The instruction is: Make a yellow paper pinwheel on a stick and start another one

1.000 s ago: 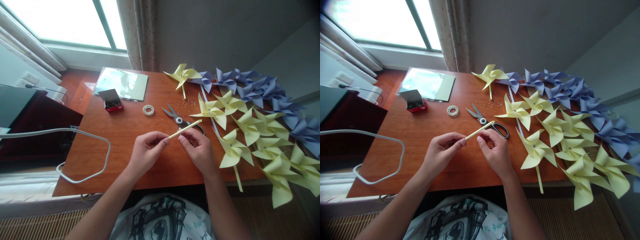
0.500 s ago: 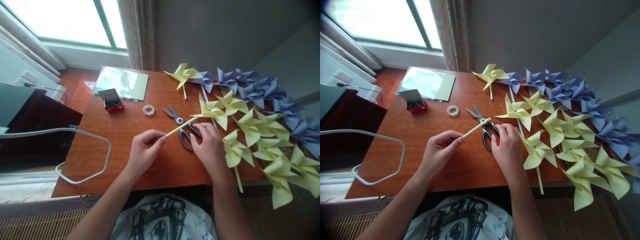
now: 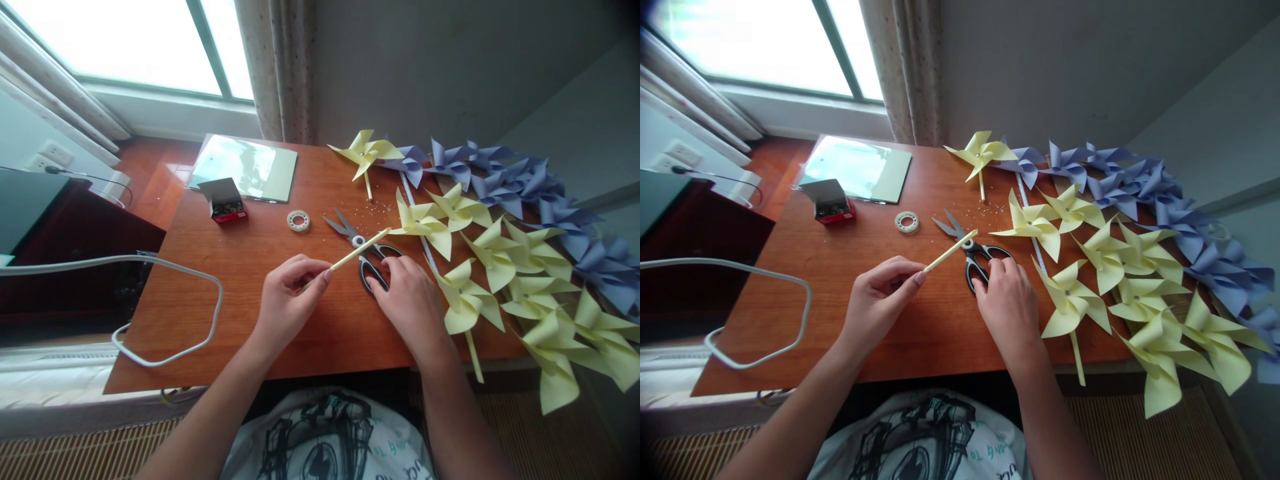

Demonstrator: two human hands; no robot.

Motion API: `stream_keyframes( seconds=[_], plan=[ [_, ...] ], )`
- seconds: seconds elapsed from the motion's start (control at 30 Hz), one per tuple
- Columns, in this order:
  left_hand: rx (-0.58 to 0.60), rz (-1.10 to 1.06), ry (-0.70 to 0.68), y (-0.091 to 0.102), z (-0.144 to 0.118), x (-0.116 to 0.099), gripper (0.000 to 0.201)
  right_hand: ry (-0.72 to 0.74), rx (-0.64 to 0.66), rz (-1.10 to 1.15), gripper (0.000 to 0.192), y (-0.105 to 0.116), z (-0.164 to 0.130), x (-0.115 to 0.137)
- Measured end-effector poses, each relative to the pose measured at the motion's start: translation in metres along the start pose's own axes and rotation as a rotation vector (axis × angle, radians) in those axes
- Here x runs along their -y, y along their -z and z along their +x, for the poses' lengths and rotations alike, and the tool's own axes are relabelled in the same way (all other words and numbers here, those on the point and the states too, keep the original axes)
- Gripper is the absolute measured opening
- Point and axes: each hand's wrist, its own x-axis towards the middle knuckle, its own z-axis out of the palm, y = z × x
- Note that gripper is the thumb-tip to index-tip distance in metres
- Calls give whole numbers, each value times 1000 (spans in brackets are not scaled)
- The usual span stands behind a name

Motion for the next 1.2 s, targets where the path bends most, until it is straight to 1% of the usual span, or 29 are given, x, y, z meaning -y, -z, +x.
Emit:
stream_keyframes(
  seconds=[0.1,0.2,0.33,0.5,0.63,0.73,0.83,0.9,0.97,1.03,1.1,1.2],
  plan=[
    [-20,6,-28,0,-1,0,13,1,-46,11,28,-2,2,0],
    [-20,-36,11,0,-2,-3,14,35,-91,10,36,-5,4,-4],
    [-21,-86,77,-1,-3,-6,17,47,-53,-19,36,-7,6,-6],
    [-17,-99,86,-2,-2,-5,18,48,-41,-22,35,-5,10,-4],
    [-26,-108,89,-1,-3,-5,17,4,-13,30,30,-1,12,-1],
    [-53,-152,98,0,-3,-6,16,-28,-31,135,29,5,6,-2],
    [-75,-206,102,1,-4,-8,16,-69,-36,366,33,12,-4,-7],
    [-88,-226,106,2,-3,-8,17,-103,26,571,35,15,-10,-11],
    [-103,-244,108,2,-3,-8,17,-152,106,705,38,16,-15,-15],
    [-121,-269,106,2,-3,-6,17,-202,157,747,43,14,-18,-17],
    [-134,-297,107,2,-3,-5,16,-230,180,754,47,11,-19,-19],
    [-130,-326,111,3,-2,-3,15,-225,218,801,48,8,-21,-20]
  ],
)
